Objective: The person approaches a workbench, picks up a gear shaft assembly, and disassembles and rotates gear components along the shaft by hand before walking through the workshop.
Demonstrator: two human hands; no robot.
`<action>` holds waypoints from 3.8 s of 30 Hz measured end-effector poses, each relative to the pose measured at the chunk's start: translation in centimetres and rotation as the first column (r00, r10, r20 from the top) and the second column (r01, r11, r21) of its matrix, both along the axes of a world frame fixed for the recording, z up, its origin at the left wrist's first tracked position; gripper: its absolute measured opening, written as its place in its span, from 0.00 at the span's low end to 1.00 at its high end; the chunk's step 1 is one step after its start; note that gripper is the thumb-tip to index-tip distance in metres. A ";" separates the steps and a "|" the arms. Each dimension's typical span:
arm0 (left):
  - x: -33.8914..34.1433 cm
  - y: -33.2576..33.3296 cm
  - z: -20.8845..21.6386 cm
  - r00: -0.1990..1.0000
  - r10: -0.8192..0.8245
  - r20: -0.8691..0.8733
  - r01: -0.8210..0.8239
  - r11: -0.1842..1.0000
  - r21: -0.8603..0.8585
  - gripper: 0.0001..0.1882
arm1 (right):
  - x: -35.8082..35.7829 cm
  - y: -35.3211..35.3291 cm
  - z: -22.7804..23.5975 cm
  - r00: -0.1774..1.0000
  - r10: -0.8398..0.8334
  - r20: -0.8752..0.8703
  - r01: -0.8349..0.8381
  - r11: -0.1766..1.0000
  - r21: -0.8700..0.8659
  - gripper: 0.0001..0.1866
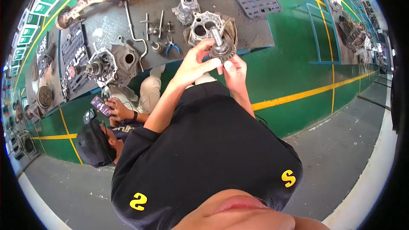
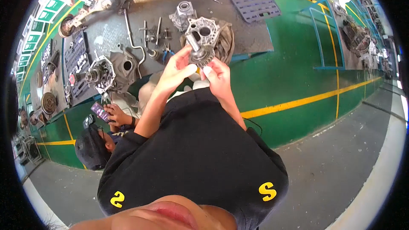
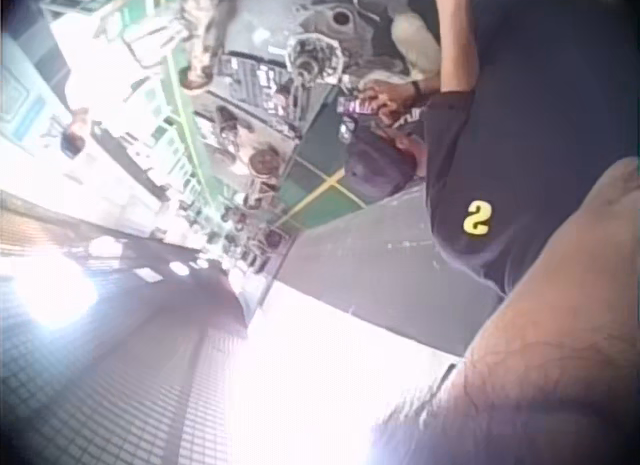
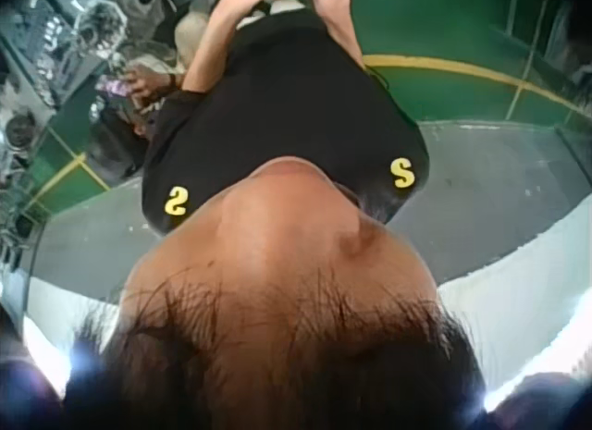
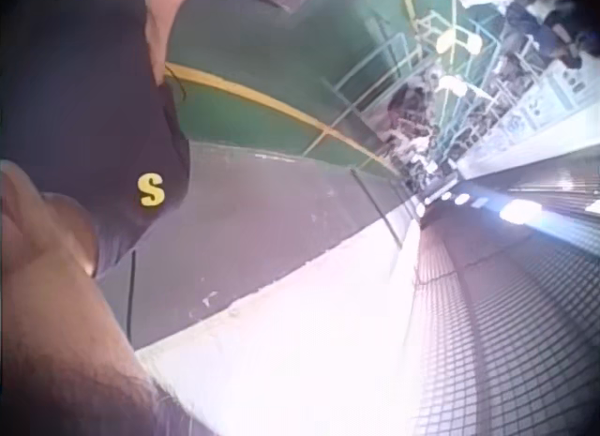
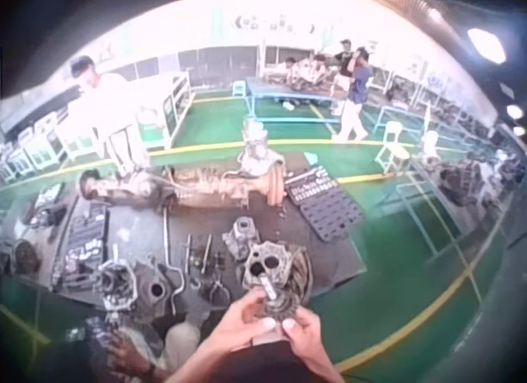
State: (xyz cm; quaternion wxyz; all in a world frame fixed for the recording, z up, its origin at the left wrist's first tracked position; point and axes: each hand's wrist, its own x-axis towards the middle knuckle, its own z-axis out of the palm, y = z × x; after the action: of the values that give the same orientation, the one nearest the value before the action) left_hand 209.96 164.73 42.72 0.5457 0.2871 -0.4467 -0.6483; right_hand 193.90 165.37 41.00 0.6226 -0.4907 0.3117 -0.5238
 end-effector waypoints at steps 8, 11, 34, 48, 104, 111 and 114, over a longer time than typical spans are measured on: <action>-0.7 4.5 0.3 0.996 0.085 0.026 -0.086 0.996 0.017 0.27 | 0.6 4.6 0.6 0.998 -0.047 0.037 0.044 0.995 0.092 0.09; -1.4 4.9 1.2 0.985 0.150 0.084 -0.148 0.989 -0.021 0.26 | 0.1 5.0 0.2 0.999 -0.046 -0.004 0.046 0.994 0.095 0.05; -6.8 -1.5 1.3 0.991 0.124 0.042 -0.131 0.958 0.256 0.17 | -4.7 2.6 0.5 0.887 -0.312 -0.342 0.268 0.948 -0.171 0.05; -5.9 -1.4 2.2 0.999 -0.014 0.036 0.000 0.936 0.353 0.21 | -3.7 3.6 1.3 0.925 -0.316 -0.210 0.317 0.948 -0.028 0.04; 1.2 3.6 1.3 0.961 0.095 -0.260 -0.011 0.951 0.309 0.12 | 5.3 6.6 2.6 0.974 -0.187 -0.131 0.201 0.974 0.108 0.05; 1.8 4.4 -0.4 0.969 0.112 -0.218 -0.041 0.951 0.306 0.16 | 5.7 7.1 0.7 0.931 -0.300 -0.209 0.287 0.954 -0.089 0.04; 2.3 4.7 0.3 0.968 0.129 -0.214 -0.061 0.952 0.299 0.15 | 6.6 6.4 0.9 0.932 -0.280 -0.232 0.282 0.959 -0.023 0.05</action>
State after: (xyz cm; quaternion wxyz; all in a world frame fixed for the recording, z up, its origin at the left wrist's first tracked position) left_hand 212.24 169.42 43.01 0.5767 0.3078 -0.2658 -0.7086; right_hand 200.52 171.74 41.95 0.5031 -0.4957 0.4525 -0.5445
